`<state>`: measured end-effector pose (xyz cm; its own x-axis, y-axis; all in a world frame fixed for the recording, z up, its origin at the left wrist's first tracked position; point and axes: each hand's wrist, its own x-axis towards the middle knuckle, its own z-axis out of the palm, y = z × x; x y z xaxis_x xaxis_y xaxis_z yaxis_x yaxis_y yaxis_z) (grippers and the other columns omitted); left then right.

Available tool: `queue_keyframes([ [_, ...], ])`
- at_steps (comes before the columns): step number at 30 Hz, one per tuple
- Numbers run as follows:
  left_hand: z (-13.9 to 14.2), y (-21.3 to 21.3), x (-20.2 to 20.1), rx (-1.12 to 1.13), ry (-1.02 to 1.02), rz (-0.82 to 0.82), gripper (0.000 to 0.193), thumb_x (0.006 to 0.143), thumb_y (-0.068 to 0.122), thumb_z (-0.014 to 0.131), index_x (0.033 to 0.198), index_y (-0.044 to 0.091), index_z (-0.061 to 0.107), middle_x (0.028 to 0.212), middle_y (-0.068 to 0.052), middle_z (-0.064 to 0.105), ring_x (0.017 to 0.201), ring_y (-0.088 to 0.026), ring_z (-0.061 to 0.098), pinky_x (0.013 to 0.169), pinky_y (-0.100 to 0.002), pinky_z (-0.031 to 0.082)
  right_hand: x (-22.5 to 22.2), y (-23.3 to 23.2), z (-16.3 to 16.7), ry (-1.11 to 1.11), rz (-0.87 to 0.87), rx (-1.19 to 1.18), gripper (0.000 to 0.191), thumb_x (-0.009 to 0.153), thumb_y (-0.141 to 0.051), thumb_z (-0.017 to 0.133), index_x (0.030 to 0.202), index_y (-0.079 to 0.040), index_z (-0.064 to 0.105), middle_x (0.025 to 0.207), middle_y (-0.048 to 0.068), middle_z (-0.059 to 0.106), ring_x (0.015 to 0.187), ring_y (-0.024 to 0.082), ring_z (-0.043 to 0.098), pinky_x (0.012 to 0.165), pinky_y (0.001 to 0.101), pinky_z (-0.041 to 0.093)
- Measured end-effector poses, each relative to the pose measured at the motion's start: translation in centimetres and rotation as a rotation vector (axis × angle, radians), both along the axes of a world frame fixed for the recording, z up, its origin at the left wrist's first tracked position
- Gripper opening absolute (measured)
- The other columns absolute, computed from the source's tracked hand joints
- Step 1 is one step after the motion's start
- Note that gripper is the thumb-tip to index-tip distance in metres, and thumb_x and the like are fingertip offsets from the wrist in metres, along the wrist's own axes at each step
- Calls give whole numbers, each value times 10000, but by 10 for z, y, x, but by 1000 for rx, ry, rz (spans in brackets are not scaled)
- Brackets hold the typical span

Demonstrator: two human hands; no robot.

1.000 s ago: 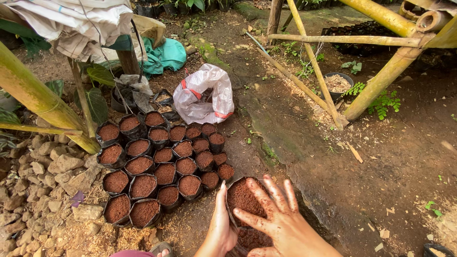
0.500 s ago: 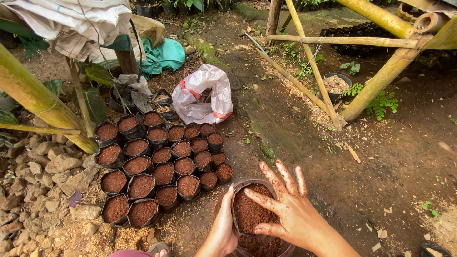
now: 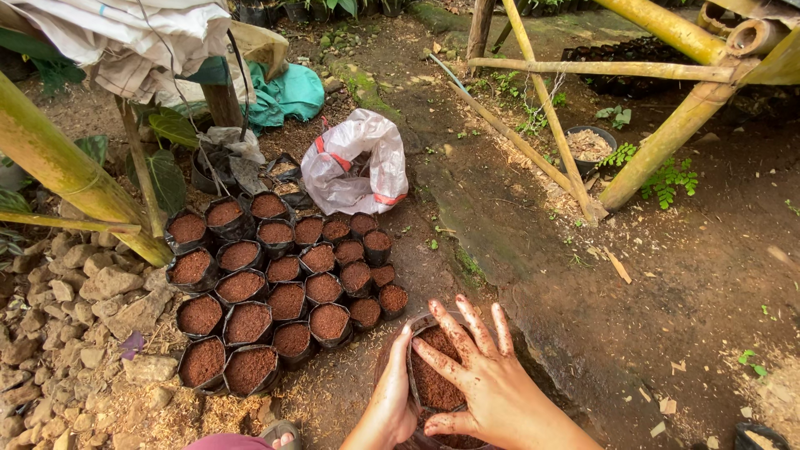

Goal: The person sits on the ground and fills black plastic nursery polybags with potting soil from a large container, pressing and leveling the soil in each bag by hand. Filled bags are arranged in rows on the ground next to a soil sack, and the person repeats the filling process for additional bags.

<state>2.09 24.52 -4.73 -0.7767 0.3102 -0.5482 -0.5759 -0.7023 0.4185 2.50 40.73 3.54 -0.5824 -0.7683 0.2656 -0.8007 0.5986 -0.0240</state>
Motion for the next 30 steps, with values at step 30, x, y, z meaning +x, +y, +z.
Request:
queue_keyframes([
  [30, 5, -2, -3, -45, 26, 58, 656, 949, 569, 449, 1369, 89, 603, 1295, -188, 717, 1183, -334, 717, 921, -513, 631, -9, 19, 4, 154, -143, -46, 852, 794, -788, 594, 1487, -306, 482, 1653, 157, 170, 1507, 440, 80, 1158, 643, -16],
])
